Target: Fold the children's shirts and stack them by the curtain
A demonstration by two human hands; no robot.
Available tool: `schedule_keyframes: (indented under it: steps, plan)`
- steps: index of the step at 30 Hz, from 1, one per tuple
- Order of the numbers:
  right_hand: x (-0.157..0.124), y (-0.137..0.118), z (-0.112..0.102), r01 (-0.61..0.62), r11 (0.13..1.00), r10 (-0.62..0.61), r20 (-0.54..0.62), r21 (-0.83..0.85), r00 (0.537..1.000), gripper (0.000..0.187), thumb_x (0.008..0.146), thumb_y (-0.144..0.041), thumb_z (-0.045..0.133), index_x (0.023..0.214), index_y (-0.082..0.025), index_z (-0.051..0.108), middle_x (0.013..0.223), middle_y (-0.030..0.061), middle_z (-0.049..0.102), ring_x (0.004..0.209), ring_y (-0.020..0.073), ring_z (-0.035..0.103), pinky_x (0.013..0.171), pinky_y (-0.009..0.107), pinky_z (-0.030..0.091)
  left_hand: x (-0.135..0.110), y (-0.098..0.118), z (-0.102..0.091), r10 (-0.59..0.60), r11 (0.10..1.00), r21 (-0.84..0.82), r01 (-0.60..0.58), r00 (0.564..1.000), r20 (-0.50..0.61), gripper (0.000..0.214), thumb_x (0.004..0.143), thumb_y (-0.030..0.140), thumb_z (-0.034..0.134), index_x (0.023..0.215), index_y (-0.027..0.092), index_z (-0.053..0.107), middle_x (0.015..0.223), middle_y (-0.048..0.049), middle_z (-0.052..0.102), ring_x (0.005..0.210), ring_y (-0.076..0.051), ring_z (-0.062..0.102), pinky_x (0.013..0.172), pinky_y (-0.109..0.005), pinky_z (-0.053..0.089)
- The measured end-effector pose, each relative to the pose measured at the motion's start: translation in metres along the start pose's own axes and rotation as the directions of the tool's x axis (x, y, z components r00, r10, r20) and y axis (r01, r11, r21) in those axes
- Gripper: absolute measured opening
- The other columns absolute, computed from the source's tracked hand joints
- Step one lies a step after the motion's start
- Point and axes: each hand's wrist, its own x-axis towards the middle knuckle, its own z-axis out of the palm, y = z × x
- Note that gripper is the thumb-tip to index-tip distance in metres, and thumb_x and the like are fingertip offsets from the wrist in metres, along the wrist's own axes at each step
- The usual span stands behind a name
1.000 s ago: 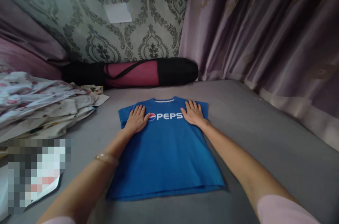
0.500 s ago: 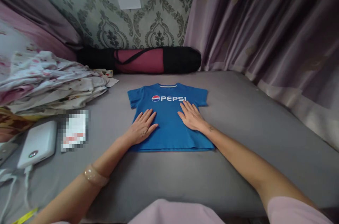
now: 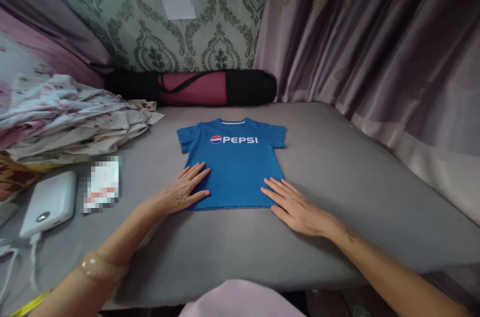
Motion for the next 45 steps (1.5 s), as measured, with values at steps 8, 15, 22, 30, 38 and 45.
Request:
schedule_keyframes:
  steps: [8, 15, 22, 30, 38, 45]
  plan:
    - [0.039, -0.011, -0.030, -0.039, 0.999, 0.038, -0.072, -0.021, 0.997, 0.039, 0.100, -0.034, 0.031, 0.119, -0.026, 0.065, 0.130, 0.0046, 0.061, 0.125, 0.0193, 0.051, 0.115, 0.044, 0.021, 0.024, 0.030, -0.008, 0.087, 0.995, -0.038, -0.095, 0.983, -0.164, 0.049, 0.096, 0.046, 0.038, 0.135, 0.018, 0.049, 0.144, -0.0141, 0.046, 0.133, -0.026, 0.043, 0.110, -0.041, 0.036]
    - [0.131, -0.010, 0.013, -0.203, 0.969, 0.179, -0.167, -0.143, 0.970, 0.055, 0.099, -0.037, 0.029, 0.149, -0.013, 0.030, 0.156, 0.0151, 0.020, 0.144, 0.0288, 0.015, 0.114, 0.055, 0.015, 0.069, 0.083, 0.038, -0.131, 0.988, 0.055, 0.146, 0.969, -0.209, 0.059, 0.098, 0.045, 0.029, 0.143, 0.008, 0.035, 0.151, -0.0201, 0.032, 0.142, -0.030, 0.024, 0.115, -0.048, 0.023]
    - [0.081, -0.013, 0.023, 0.000, 0.977, -0.017, -0.078, -0.212, 0.997, 0.053, 0.100, -0.040, 0.027, 0.149, -0.023, 0.029, 0.157, 0.0085, 0.018, 0.145, 0.0249, 0.011, 0.116, 0.053, 0.013, 0.020, 0.087, 0.033, 0.014, 0.998, 0.069, -0.001, 0.982, -0.189, 0.060, 0.099, 0.050, 0.021, 0.146, 0.015, 0.033, 0.153, -0.0154, 0.029, 0.143, -0.026, 0.022, 0.116, -0.046, 0.021]
    - [0.013, -0.037, 0.013, 0.104, 0.991, -0.104, 0.007, -0.080, 0.995, 0.053, 0.100, -0.033, 0.033, 0.151, -0.032, 0.019, 0.157, 0.0009, 0.017, 0.145, 0.0230, 0.014, 0.117, 0.052, 0.014, -0.027, 0.095, 0.019, 0.161, 0.987, 0.016, -0.160, 0.980, -0.116, 0.058, 0.098, 0.046, 0.032, 0.151, 0.026, 0.018, 0.156, -0.0070, 0.025, 0.144, -0.025, 0.021, 0.116, -0.049, 0.022]
    - [-0.004, -0.021, -0.006, -0.059, 0.990, 0.073, -0.115, 0.128, 0.991, 0.041, 0.101, -0.035, 0.032, 0.139, -0.032, 0.047, 0.149, -0.0012, 0.039, 0.140, 0.0174, 0.028, 0.117, 0.042, 0.025, -0.032, 0.041, 0.011, -0.140, 0.990, -0.063, 0.125, 0.910, -0.390, 0.044, 0.098, 0.041, 0.032, 0.135, 0.023, 0.048, 0.142, -0.0097, 0.047, 0.129, -0.026, 0.045, 0.107, -0.044, 0.040]
    - [0.001, 0.009, 0.020, -0.226, 0.968, 0.199, -0.209, -0.112, 0.957, 0.051, 0.100, -0.035, 0.025, 0.148, -0.018, 0.031, 0.155, 0.0051, 0.025, 0.143, 0.0198, 0.020, 0.118, 0.046, 0.021, -0.035, 0.014, 0.027, -0.361, 0.926, -0.034, 0.376, 0.854, -0.374, 0.047, 0.096, 0.046, 0.031, 0.126, 0.023, 0.058, 0.103, -0.0106, 0.056, 0.090, -0.024, 0.058, 0.083, -0.041, 0.051]
